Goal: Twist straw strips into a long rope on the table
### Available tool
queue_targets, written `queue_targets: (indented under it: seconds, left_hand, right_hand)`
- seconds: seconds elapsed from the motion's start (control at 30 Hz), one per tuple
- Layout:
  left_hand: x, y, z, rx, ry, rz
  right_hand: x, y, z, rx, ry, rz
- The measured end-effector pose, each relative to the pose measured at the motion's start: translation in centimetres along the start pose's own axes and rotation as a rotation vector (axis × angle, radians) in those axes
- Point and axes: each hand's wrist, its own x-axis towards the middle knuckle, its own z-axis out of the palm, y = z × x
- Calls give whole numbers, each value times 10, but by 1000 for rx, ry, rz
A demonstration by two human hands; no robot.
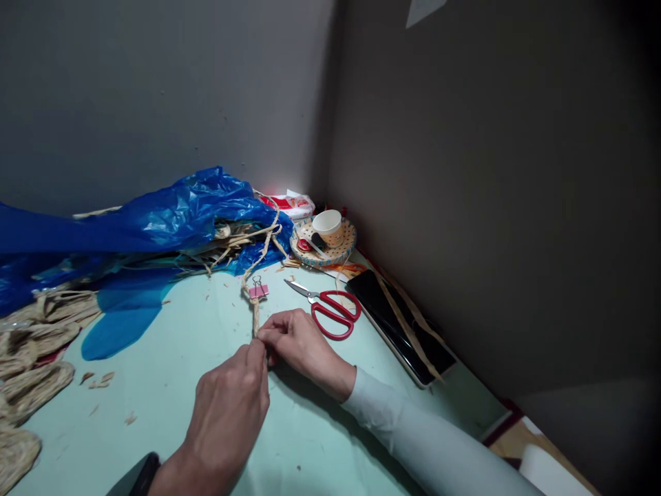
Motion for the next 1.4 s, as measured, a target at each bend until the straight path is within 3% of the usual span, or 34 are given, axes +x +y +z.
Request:
queue_targets:
  seconds: [0.13, 0.3, 0.4, 0.47, 0.53, 0.57, 0.67, 0.77, 1.03, 1.23, 1.4]
  left_hand:
    - [-5, 5, 1, 71, -60, -8]
    - [-18, 1, 2, 17, -74, -20]
    - [-25, -18, -7, -247, -45, 28]
    - [-22, -33, -17, -513, 53, 50]
    - [-11, -45, -24, -728, 179, -64]
    - [-3, -48, -26, -839, 181, -151]
    - [22, -49, -24, -1324, -70, -257]
    - [36, -39, -14, -1553, -275, -219]
    - [33, -27, 4, -1457, -201, -244]
    - [31, -32, 10, -1292, -99, -212]
    - [31, -31, 9, -1335, -119, -229]
  right_hand:
    - [0, -2, 3, 147, -42, 90]
    - [-4, -5, 6, 344, 10, 131]
    - [-7, -9, 3, 424, 2, 138]
    - [-8, -12, 0, 453, -6, 139]
    - [-9, -14, -4, 442, -26, 136]
    - [-8, -14, -6, 424, -29, 131]
    - [-6, -12, -8, 359, -19, 110]
    - [-3, -8, -7, 265, -19, 87]
    - [-16, -12, -5, -229, 27, -61]
    - [-29, -20, -3, -501, 93, -61]
    - [-30, -22, -6, -651, 69, -46]
